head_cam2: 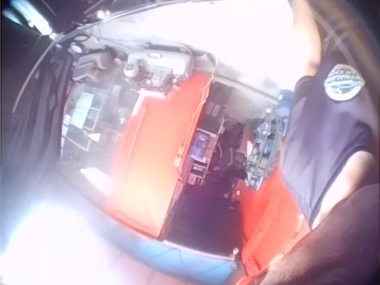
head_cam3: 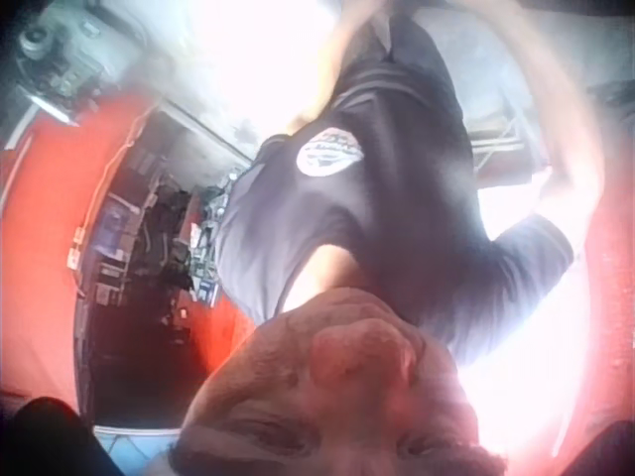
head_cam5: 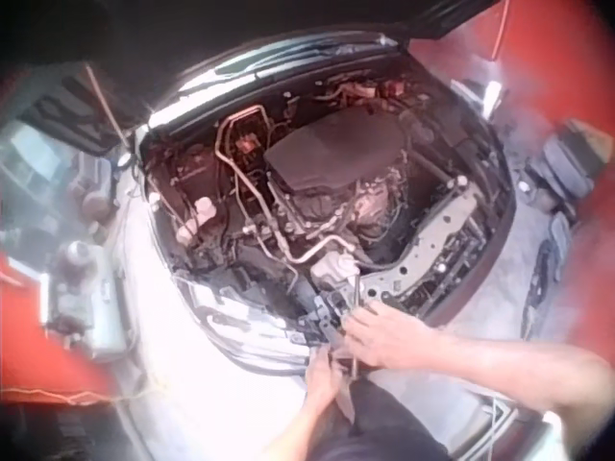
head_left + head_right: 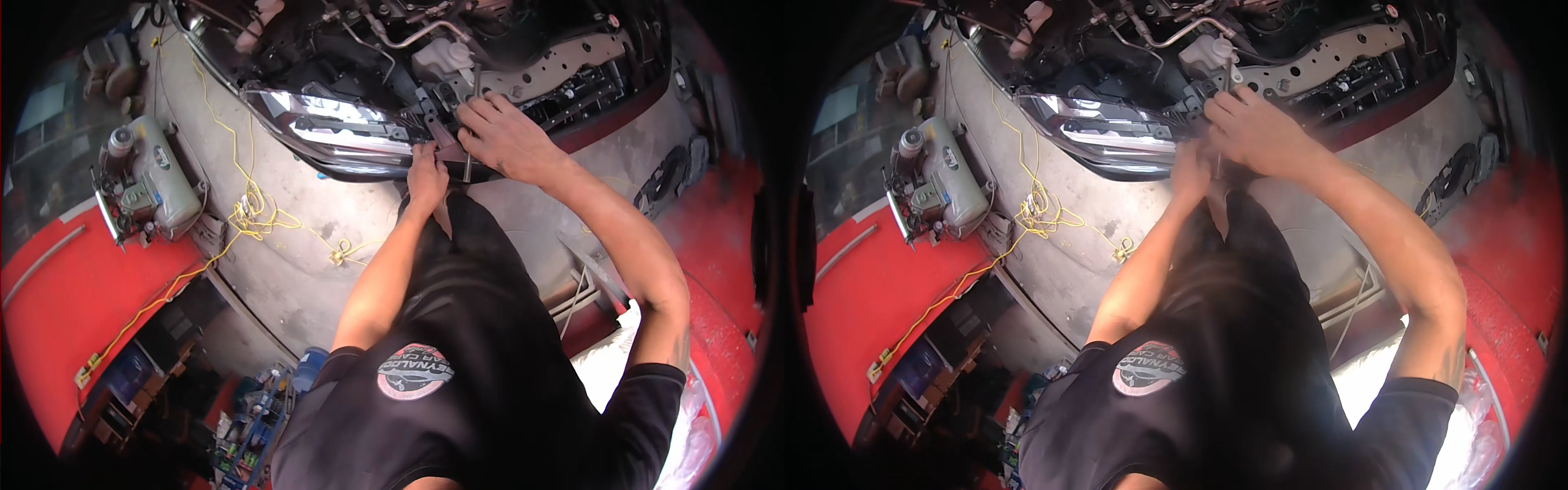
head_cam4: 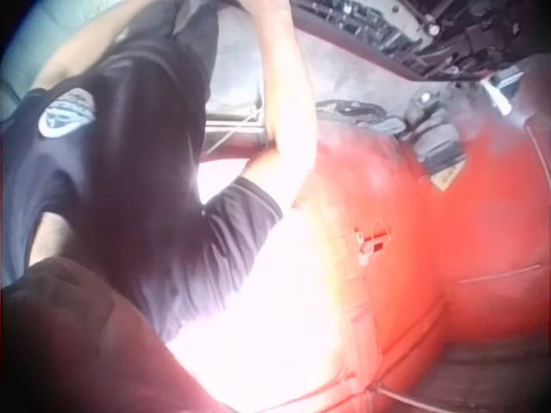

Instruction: The person removes the headlight assembly from a car by unscrewing several fasteners using a screwdriver and wrench, then pulling the unit out from the front of the vehicle.

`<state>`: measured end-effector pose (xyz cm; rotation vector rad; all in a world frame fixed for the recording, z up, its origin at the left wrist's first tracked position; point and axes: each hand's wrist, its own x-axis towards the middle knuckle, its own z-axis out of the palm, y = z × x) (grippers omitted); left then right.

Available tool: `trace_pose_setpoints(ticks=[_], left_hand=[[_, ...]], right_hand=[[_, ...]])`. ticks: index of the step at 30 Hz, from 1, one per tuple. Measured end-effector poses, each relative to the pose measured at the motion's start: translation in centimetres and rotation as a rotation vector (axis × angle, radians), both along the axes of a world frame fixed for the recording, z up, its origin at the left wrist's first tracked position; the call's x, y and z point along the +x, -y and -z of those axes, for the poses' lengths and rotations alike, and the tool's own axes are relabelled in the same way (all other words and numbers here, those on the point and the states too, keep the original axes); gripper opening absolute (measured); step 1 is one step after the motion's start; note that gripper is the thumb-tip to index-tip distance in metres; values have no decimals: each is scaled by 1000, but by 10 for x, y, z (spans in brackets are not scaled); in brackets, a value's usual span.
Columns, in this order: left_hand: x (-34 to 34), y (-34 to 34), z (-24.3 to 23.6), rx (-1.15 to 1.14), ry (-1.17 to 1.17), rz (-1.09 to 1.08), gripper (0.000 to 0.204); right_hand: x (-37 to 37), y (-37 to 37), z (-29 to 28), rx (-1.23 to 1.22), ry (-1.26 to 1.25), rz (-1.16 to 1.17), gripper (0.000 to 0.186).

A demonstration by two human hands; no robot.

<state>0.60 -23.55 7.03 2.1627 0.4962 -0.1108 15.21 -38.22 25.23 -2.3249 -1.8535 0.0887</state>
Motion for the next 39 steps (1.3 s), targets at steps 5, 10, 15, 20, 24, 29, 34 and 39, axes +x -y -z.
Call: trace_pose_setpoints(ticks=[5,10,15,20,24,29,34,39], left_hand=[[-1,-5,-2,-18,28,14,41],[-3,-3,-12,-27,74,30,41],[-4,-2,-8,40,156,46,42],[-1,2,-3,50,94,49,42],[-7,1,0,-41,179,26,42],[-4,4,-8,-10,100,-10,43],[-7,2,0,-19,167,10,44],[-8,1,-2,11,151,15,44]], right_hand=[[-26,10,4,122,-371,461,39],[-27,17,10,234,-559,465,44],[5,26,7,233,-473,162,41],[26,9,21,288,-202,60,33],[21,3,6,130,-60,37,26],[-2,20,4,-131,-286,287,23],[-5,13,2,23,-464,414,25],[7,0,8,66,-411,129,33]])
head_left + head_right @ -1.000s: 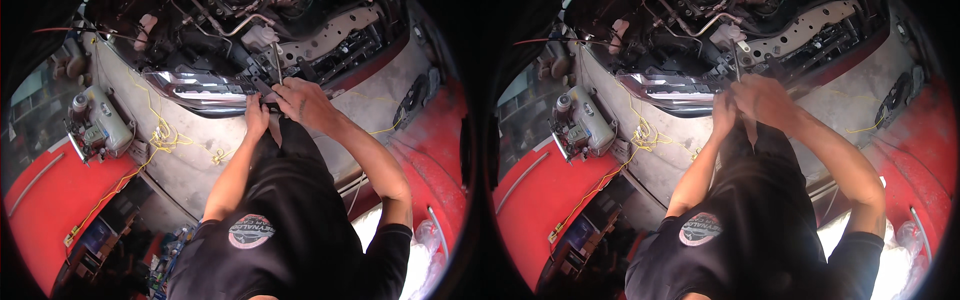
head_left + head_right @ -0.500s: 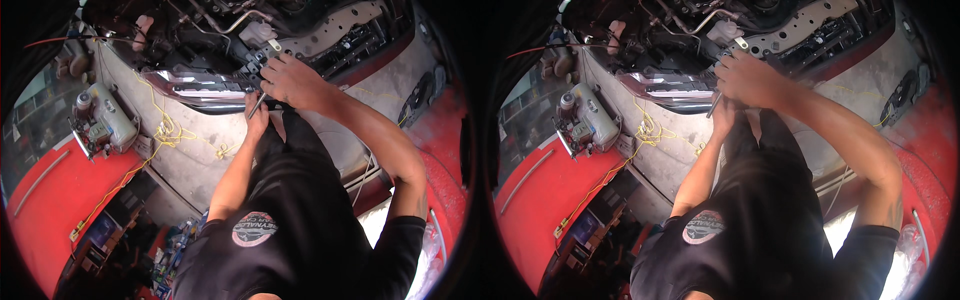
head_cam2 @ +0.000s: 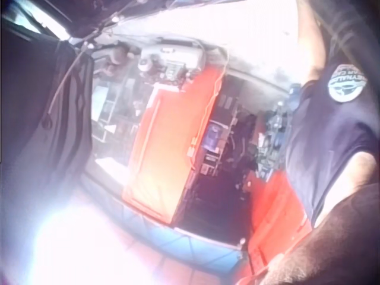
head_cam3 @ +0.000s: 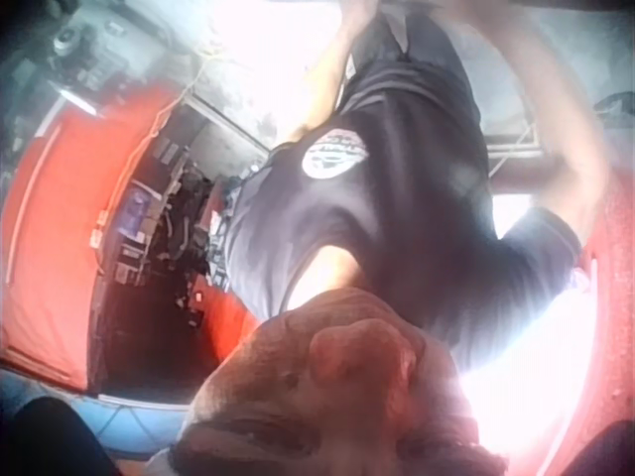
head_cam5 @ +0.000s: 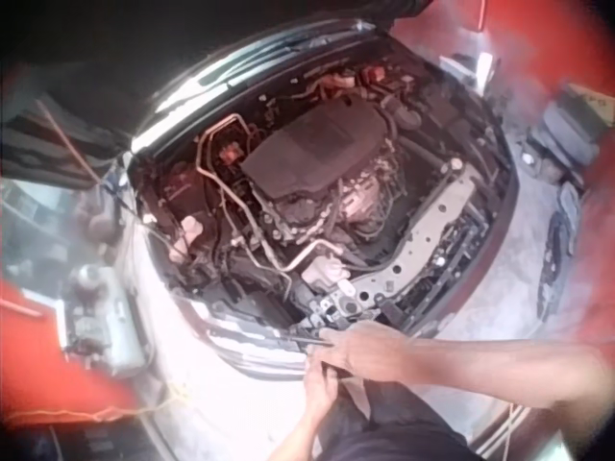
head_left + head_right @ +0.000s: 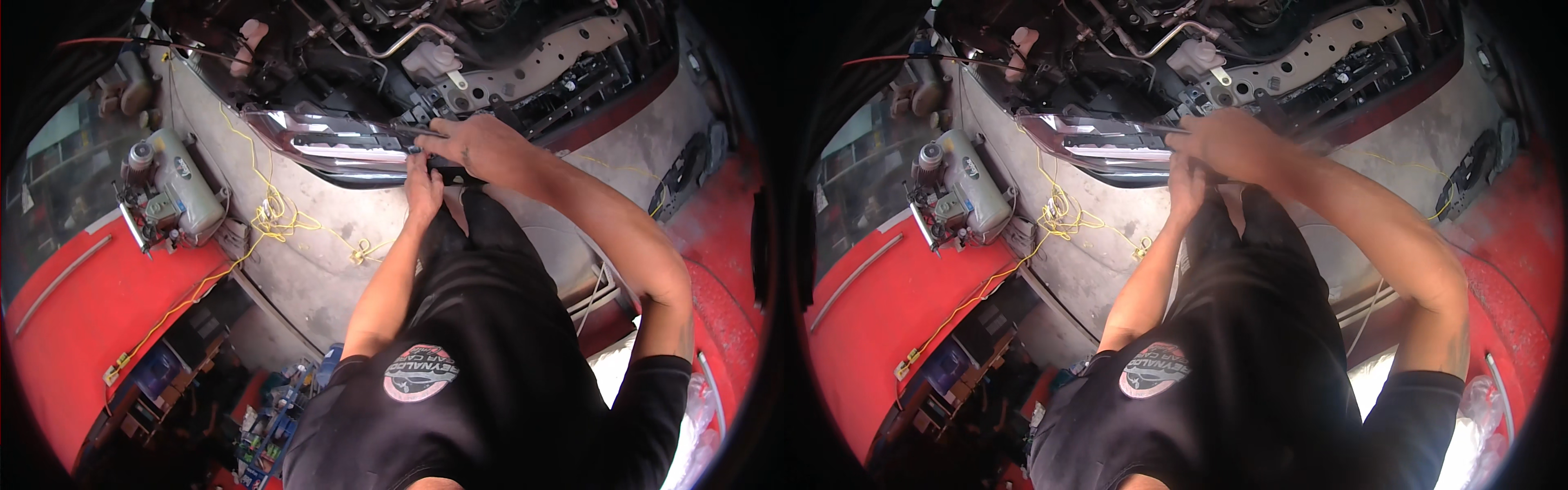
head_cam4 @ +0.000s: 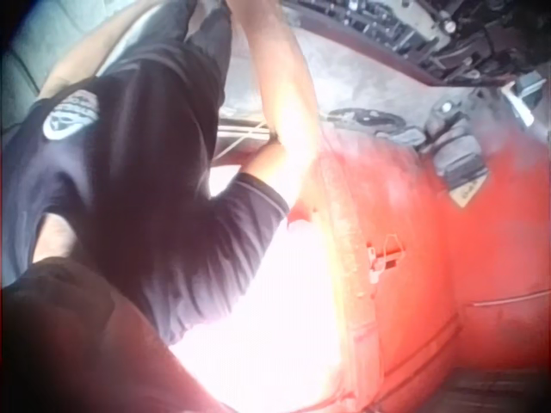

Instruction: The person removes the headlight assembly from a car by unscrewing several fasteners using a screwdriver and wrench, then pulling the unit out from the front of the vehicle.

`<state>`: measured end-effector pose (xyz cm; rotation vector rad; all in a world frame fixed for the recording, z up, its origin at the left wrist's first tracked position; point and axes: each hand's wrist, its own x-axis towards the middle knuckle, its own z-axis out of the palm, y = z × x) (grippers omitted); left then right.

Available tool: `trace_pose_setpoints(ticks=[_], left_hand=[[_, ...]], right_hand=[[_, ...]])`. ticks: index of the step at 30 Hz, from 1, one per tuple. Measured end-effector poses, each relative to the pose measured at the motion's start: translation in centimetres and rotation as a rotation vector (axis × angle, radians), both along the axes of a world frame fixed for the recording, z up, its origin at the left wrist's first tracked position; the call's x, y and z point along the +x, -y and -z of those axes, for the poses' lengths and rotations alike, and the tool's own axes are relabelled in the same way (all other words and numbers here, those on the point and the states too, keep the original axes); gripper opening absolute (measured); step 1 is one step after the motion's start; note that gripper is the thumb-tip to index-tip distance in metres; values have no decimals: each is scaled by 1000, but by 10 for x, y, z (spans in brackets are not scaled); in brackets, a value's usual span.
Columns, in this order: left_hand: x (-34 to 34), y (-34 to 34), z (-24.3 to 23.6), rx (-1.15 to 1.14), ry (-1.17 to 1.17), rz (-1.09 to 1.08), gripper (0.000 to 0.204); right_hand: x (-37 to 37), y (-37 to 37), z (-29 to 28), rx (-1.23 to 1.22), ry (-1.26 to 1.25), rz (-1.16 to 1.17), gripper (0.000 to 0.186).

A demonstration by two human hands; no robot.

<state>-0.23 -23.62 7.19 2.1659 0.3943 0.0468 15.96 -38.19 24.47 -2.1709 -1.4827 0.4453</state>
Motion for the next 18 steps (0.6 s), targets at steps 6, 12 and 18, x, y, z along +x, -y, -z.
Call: trace_pose_setpoints(ticks=[6,12,18], left_hand=[[6,3,-2,14,5,6,45],[1,-4,15,36,0,47,46],[1,-7,14,-12,-52,62,44]], right_hand=[[14,-3,6,-5,348,-226,30],[-10,-1,-2,-153,278,-33,25],[-19,-2,0,27,51,215,33]])
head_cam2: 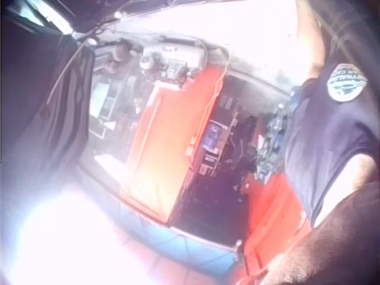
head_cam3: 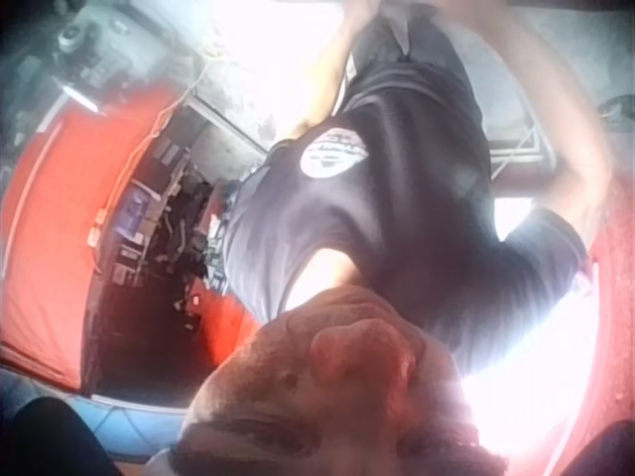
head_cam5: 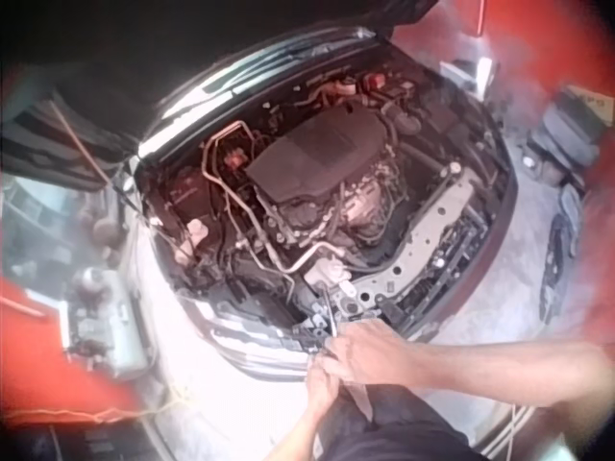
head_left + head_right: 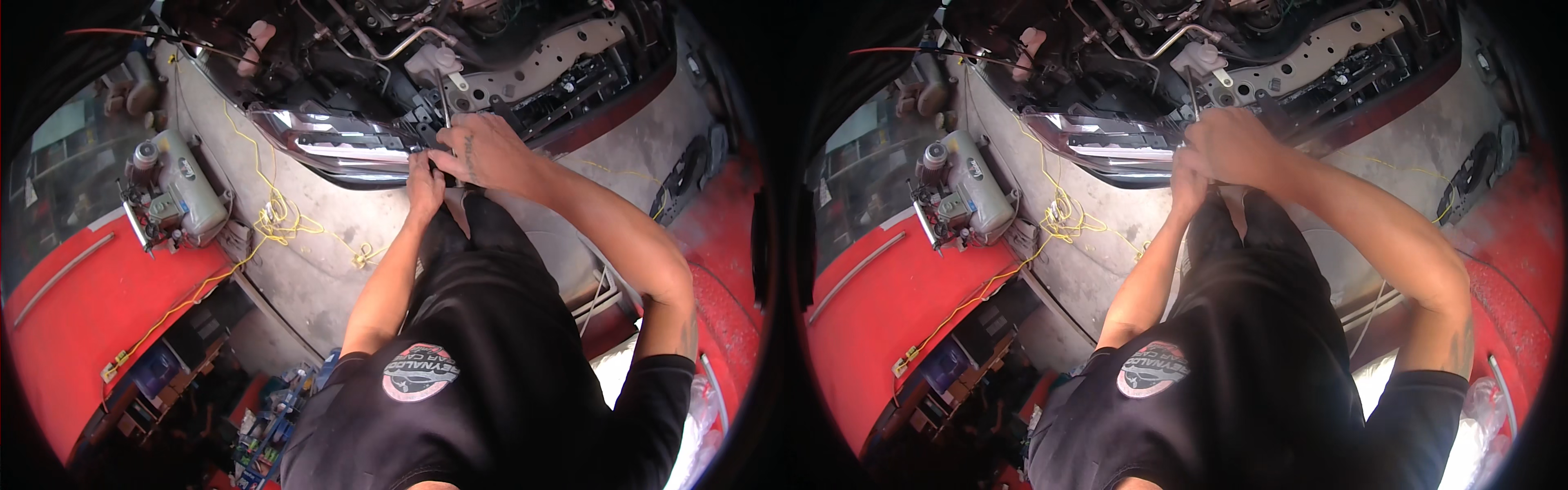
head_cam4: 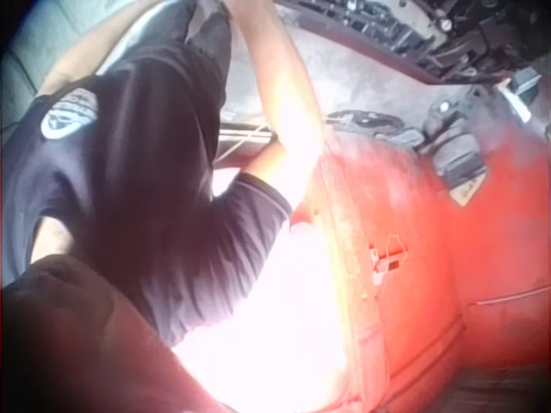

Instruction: The person removes the headlight assembly from a car by unscrewing several fasteners using a screwdriver and wrench, then pulling the unit out from the front of the vehicle.

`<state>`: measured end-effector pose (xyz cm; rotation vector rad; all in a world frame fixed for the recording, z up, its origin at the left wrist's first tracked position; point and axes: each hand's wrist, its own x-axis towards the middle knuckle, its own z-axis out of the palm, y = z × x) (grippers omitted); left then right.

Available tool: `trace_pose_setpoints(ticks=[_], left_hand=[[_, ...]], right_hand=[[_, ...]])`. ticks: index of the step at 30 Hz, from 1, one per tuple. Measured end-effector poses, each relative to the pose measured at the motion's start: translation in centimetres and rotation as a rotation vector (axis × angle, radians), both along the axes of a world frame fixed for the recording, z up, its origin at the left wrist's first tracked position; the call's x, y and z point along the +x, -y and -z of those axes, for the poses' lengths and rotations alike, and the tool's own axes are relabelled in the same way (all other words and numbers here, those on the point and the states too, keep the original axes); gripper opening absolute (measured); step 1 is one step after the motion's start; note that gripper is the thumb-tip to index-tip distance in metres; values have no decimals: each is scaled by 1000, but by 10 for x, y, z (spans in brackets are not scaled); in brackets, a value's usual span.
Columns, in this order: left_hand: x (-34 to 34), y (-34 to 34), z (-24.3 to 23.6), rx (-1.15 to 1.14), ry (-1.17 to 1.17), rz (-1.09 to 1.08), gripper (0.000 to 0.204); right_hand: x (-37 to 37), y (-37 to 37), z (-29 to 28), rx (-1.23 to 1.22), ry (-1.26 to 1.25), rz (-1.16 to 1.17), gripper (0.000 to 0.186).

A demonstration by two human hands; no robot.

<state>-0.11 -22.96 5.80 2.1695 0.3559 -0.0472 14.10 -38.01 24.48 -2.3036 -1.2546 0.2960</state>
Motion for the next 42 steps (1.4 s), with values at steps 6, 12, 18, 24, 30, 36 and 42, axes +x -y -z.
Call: trace_pose_setpoints(ticks=[6,12,18,24,30,36,42], left_hand=[[5,7,-17,87,-3,-30,47],[4,5,-18,57,-71,-18,47],[-3,1,-5,108,18,-4,47],[3,-10,-13,-6,-70,57,50],[6,-16,-15,-47,-134,96,48],[8,-13,-13,-29,-81,54,44],[8,-7,-13,-9,-38,-4,41]], right_hand=[[24,-1,-26,-248,5,-291,68],[23,6,11,-84,164,-223,50],[9,-6,-9,-89,360,-168,27],[-10,-5,-16,-287,35,35,29],[-16,-20,-33,-175,-155,282,31],[-7,-23,-25,-233,-86,91,43],[43,-15,-21,-400,149,-409,20]])
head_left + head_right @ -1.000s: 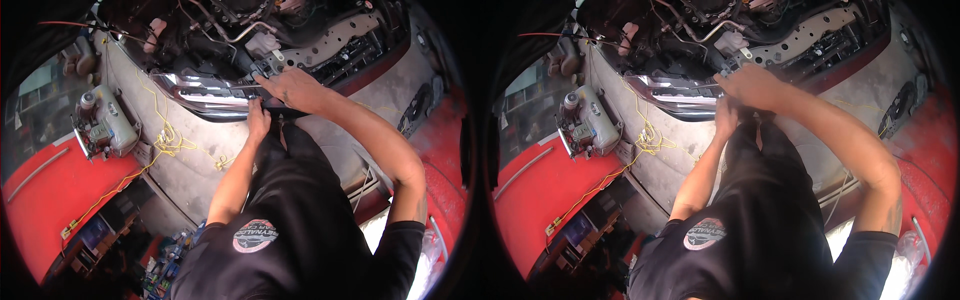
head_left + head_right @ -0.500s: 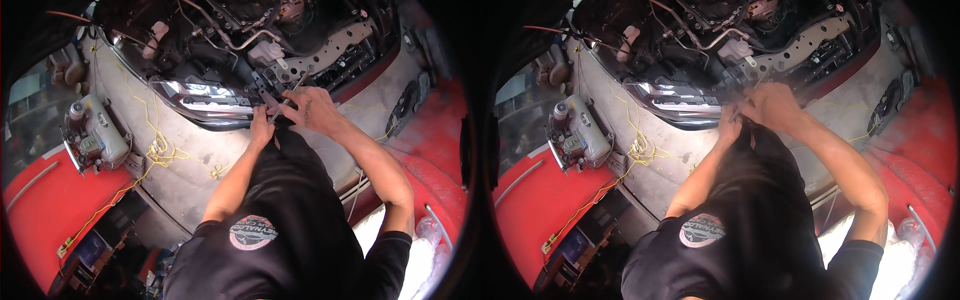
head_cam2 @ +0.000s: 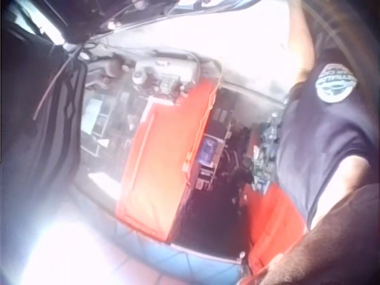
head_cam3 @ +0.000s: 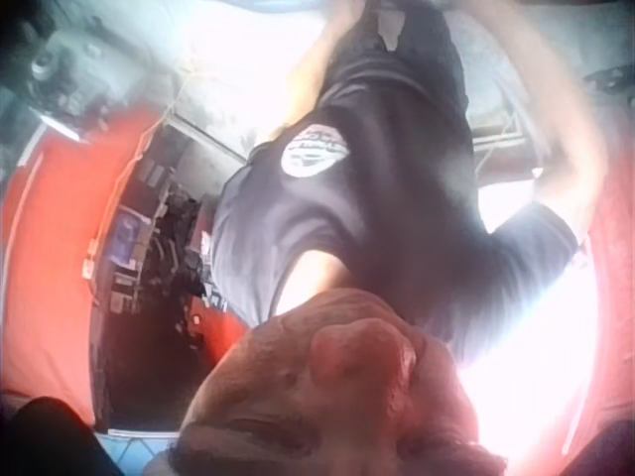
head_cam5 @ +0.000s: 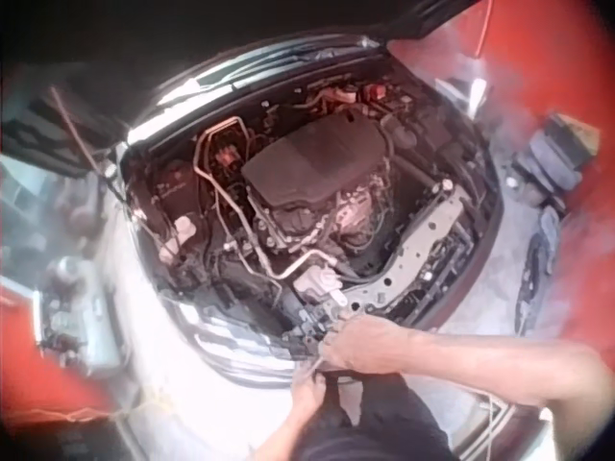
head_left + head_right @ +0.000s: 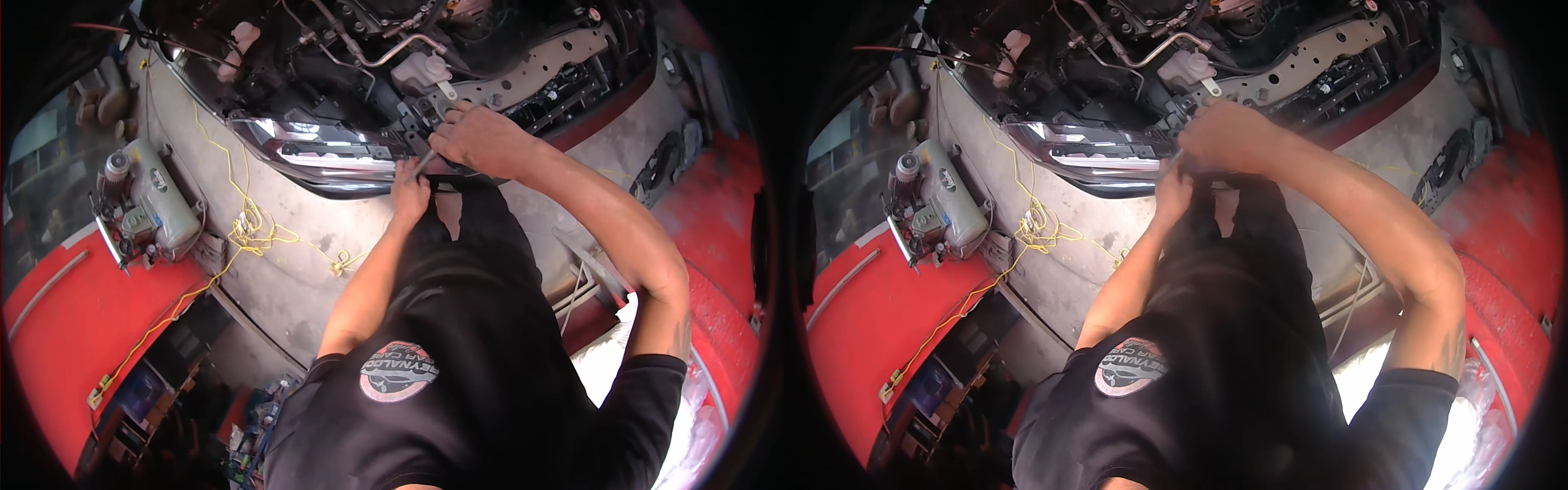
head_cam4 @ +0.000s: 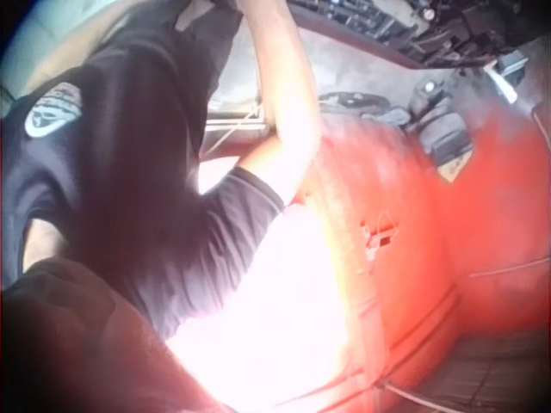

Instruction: The person removes the headlight assembly from a car by unscrewing several fasteners using a screwdriver and wrench, then pulling the unit out from the front of the vehicle.

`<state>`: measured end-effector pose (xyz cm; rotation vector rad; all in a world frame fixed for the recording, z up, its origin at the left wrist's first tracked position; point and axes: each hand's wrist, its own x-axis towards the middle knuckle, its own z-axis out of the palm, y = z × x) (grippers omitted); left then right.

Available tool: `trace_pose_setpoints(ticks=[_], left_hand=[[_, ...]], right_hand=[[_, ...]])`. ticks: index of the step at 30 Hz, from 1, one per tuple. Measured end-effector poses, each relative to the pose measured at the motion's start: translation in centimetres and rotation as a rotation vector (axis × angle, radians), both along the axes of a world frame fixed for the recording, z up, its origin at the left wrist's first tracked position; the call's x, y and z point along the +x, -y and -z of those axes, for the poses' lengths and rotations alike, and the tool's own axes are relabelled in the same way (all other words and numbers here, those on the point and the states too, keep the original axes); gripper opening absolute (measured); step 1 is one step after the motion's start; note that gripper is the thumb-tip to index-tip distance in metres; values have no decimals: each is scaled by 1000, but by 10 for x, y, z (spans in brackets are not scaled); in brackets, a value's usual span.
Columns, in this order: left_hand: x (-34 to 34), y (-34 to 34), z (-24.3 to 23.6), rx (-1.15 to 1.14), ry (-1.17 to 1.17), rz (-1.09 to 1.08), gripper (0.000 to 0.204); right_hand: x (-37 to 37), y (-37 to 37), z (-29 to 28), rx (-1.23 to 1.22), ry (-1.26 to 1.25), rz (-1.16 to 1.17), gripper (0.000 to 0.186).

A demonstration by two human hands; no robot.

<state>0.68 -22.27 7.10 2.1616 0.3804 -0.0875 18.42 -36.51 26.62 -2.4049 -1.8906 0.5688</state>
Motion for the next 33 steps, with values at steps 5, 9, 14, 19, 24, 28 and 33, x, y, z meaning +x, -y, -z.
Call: trace_pose_setpoints(ticks=[5,9,14,19,24,28,33], left_hand=[[4,15,0,56,-48,-91,41],[5,24,1,107,-23,-144,39],[4,35,-1,144,-46,-263,34],[10,45,-9,81,-98,-318,34],[6,43,-3,96,-106,-327,36],[7,44,-7,86,-68,-329,36],[3,41,-7,63,-46,-297,39]], right_hand=[[7,12,16,361,176,-144,13],[9,19,20,422,156,-45,17],[25,19,23,120,-110,-50,17],[38,20,26,361,-301,-21,17],[29,8,22,319,-267,-168,23],[28,7,8,234,-250,-208,36],[27,-2,15,289,-128,-247,33]])
